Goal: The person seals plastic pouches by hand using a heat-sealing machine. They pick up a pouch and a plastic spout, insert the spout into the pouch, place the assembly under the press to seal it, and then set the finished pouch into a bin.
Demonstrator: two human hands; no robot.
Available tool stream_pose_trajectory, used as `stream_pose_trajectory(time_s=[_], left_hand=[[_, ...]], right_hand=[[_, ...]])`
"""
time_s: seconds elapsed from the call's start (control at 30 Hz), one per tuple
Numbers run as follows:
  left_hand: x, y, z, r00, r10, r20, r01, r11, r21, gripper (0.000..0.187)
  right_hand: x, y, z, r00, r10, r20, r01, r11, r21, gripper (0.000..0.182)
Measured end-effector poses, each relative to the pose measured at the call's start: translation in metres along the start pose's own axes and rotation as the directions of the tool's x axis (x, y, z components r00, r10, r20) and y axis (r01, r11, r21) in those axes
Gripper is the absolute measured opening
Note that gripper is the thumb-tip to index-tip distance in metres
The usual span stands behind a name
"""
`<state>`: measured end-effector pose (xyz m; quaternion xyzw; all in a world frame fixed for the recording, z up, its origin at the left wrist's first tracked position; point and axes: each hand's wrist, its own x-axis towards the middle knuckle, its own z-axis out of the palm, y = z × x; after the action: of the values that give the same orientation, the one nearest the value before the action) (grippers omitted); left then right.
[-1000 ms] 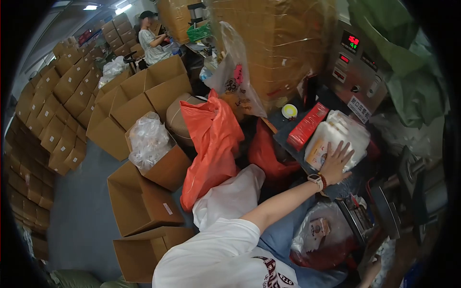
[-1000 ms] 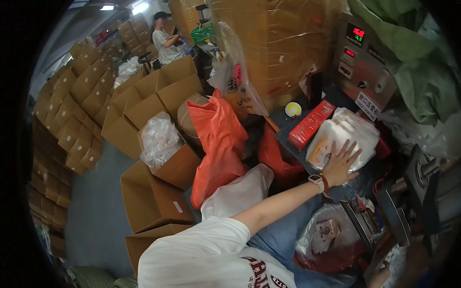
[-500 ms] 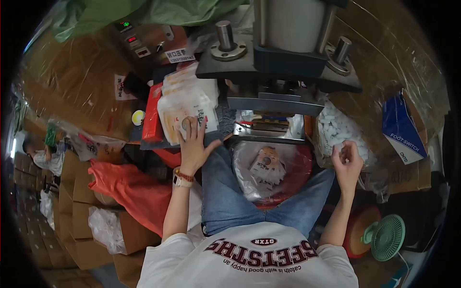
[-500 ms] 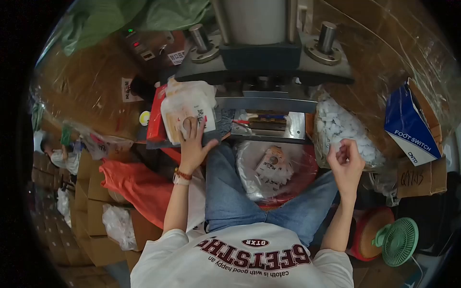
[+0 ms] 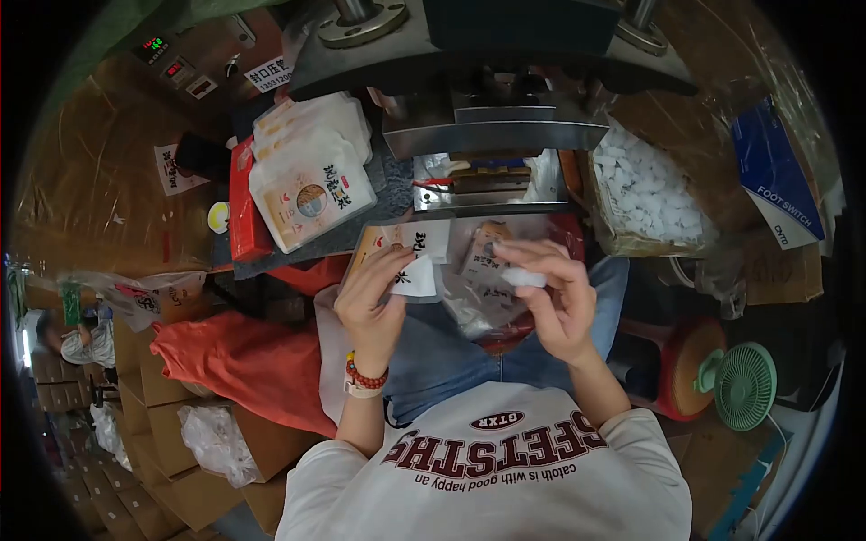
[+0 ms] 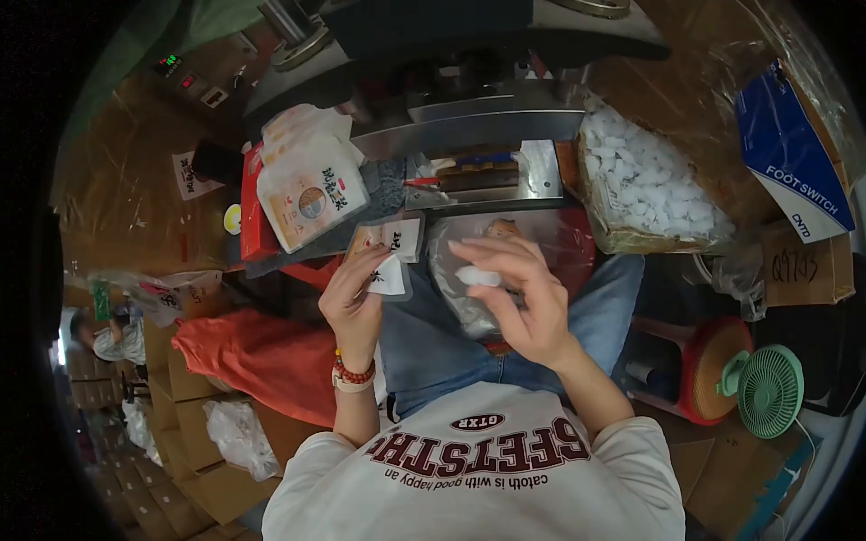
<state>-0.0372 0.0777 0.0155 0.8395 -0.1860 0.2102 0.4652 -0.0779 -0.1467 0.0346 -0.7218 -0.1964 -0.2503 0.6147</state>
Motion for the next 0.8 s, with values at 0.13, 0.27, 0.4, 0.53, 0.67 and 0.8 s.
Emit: stream_pose_trajectory(time_s=[0.13, 0.27, 0.4, 0.53, 0.67, 0.8], left_hand=[[0.004, 0.029, 0.003, 0.965, 0.246, 0.086, -0.260, 0.932, 0.253, 0.042], [0.008, 0.043, -0.003, 0.922, 0.240, 0.302, -0.199, 0.967, -0.161, 0.040], [-0.008, 0.025, 0.042, 0.899, -0.023, 0.438, 0.217, 0.890, -0.400, 0.017], [-0.014, -0.007, 0.085, 0.712, -0.363, 0.601, 0.674, 0.594, -0.440, 0.021], [0.036, 0.003, 0.093, 0.635, -0.477, 0.608, 0.762, 0.256, -0.595, 0.023], [0.056, -0.008, 0.096, 0.641, -0.462, 0.612, 0.754, 0.232, -0.614, 0.024]], right_hand=[[0.017, -0.005, -0.001, 0.957, -0.206, 0.206, 0.279, 0.849, -0.448, 0.025], [0.023, -0.016, -0.020, 0.962, -0.153, 0.226, 0.183, 0.976, -0.118, 0.025], [0.007, 0.010, -0.018, 0.974, 0.185, 0.132, -0.165, 0.975, -0.149, 0.029], [0.019, 0.011, -0.036, 0.985, 0.113, -0.133, -0.163, 0.870, -0.466, 0.044], [0.047, 0.002, -0.085, 0.952, 0.147, -0.268, -0.277, 0.782, -0.558, 0.032], [0.048, 0.067, -0.101, 0.965, 0.178, -0.193, -0.243, 0.326, -0.914, 0.025]])
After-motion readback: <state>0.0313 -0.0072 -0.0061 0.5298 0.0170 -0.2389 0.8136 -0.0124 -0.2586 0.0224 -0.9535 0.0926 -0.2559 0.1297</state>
